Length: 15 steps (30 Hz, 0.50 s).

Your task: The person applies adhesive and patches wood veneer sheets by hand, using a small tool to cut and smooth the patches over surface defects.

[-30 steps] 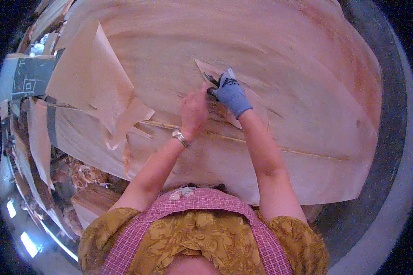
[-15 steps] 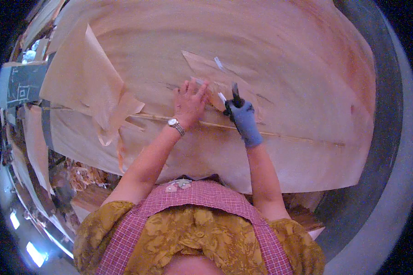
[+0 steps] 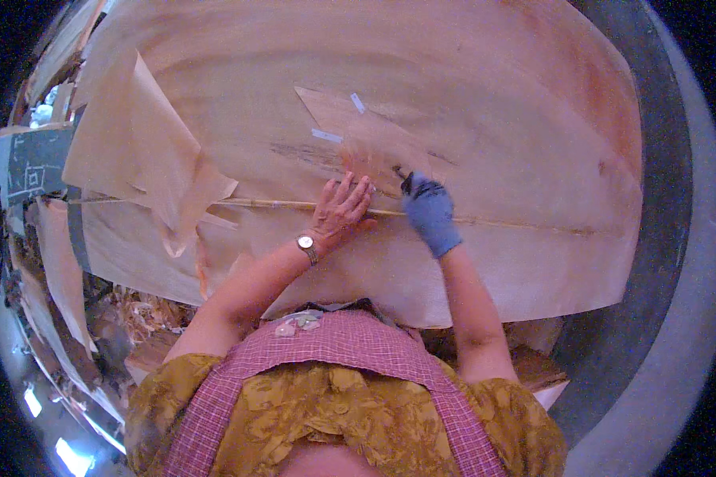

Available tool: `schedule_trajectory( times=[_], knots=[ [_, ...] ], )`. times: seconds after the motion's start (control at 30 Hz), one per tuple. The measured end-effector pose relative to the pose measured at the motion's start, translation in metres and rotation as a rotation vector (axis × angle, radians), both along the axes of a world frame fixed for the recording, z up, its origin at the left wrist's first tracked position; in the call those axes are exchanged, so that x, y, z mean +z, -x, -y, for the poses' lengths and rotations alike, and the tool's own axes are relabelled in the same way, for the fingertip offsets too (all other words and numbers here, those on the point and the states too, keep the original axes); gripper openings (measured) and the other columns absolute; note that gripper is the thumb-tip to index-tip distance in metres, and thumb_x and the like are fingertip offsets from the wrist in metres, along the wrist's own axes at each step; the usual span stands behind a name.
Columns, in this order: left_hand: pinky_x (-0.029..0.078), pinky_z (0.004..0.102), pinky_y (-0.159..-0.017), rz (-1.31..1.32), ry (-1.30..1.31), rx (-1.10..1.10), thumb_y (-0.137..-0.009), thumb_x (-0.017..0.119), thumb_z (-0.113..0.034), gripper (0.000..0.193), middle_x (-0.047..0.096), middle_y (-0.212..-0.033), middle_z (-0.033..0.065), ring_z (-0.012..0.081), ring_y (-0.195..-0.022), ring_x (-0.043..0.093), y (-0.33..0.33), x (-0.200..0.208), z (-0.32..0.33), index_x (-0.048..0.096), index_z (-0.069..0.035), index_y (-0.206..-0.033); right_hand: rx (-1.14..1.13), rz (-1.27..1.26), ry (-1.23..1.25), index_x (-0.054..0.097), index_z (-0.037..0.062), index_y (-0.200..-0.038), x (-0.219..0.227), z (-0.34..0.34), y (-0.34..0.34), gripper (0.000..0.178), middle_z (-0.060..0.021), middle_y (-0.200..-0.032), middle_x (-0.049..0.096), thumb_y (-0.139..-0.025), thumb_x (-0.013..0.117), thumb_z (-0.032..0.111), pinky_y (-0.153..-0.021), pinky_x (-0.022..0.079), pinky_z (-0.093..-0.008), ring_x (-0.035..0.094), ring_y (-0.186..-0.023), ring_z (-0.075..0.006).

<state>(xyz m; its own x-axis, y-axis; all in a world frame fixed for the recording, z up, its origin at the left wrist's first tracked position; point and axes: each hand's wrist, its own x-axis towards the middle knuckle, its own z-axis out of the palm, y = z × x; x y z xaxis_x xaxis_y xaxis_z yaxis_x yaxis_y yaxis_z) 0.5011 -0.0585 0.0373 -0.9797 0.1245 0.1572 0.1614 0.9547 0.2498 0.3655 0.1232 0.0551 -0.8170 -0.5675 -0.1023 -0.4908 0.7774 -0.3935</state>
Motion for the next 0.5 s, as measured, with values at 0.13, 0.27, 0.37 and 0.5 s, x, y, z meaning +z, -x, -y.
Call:
schedule_trajectory(
  times=[0.13, 0.27, 0.37, 0.5],
  knots=[
    [0.028, 0.0508, -0.107, 0.061, -0.079, 0.01, -0.083, 0.063, -0.047, 0.063, 0.043, -0.145, 0.0101, 0.0328, -0.135, 0.036, 0.0, 0.009, 0.001, 0.052, -0.009, -0.131, -0.05, 0.456, 0.209, 0.056, 0.006, -0.107, 0.02, -0.011, 0.072, 0.027, -0.0178, -0.097, 0.068, -0.088, 0.062, 0.024, -0.071, 0.052, -0.0406, 0.065, -0.088, -0.0346],
    [0.027, 0.0506, -0.108, 0.055, -0.068, 0.035, -0.082, 0.063, -0.048, 0.064, 0.043, -0.145, 0.0098, 0.0326, -0.136, 0.034, -0.002, 0.014, -0.001, 0.052, -0.009, -0.132, 0.059, 0.37, 0.176, 0.053, 0.007, -0.118, 0.008, 0.005, 0.113, 0.053, -0.019, -0.105, 0.067, -0.084, 0.066, 0.045, -0.078, 0.052, -0.0405, 0.065, -0.096, -0.0346],
    [0.027, 0.0504, -0.108, 0.025, -0.086, 0.036, -0.082, 0.063, -0.048, 0.065, 0.042, -0.145, 0.0095, 0.0321, -0.137, 0.034, -0.004, 0.01, -0.003, 0.052, -0.008, -0.132, 0.03, 0.129, -0.193, 0.054, 0.0042, -0.116, 0.002, -0.011, 0.132, 0.079, -0.021, -0.105, 0.066, -0.071, 0.068, 0.068, -0.081, 0.05, -0.0434, 0.064, -0.099, -0.035],
    [0.027, 0.0511, -0.108, 0.054, -0.089, 0.056, -0.082, 0.062, -0.048, 0.063, 0.045, -0.143, 0.0096, 0.032, -0.136, 0.035, -0.003, 0.006, -0.008, 0.053, -0.008, -0.13, -0.036, 0.147, 0.08, 0.058, 0.005, -0.111, -0.008, -0.039, 0.149, 0.07, -0.0196, -0.105, 0.066, -0.071, 0.073, 0.061, -0.079, 0.05, -0.0436, 0.063, -0.1, -0.0347]
  ],
)
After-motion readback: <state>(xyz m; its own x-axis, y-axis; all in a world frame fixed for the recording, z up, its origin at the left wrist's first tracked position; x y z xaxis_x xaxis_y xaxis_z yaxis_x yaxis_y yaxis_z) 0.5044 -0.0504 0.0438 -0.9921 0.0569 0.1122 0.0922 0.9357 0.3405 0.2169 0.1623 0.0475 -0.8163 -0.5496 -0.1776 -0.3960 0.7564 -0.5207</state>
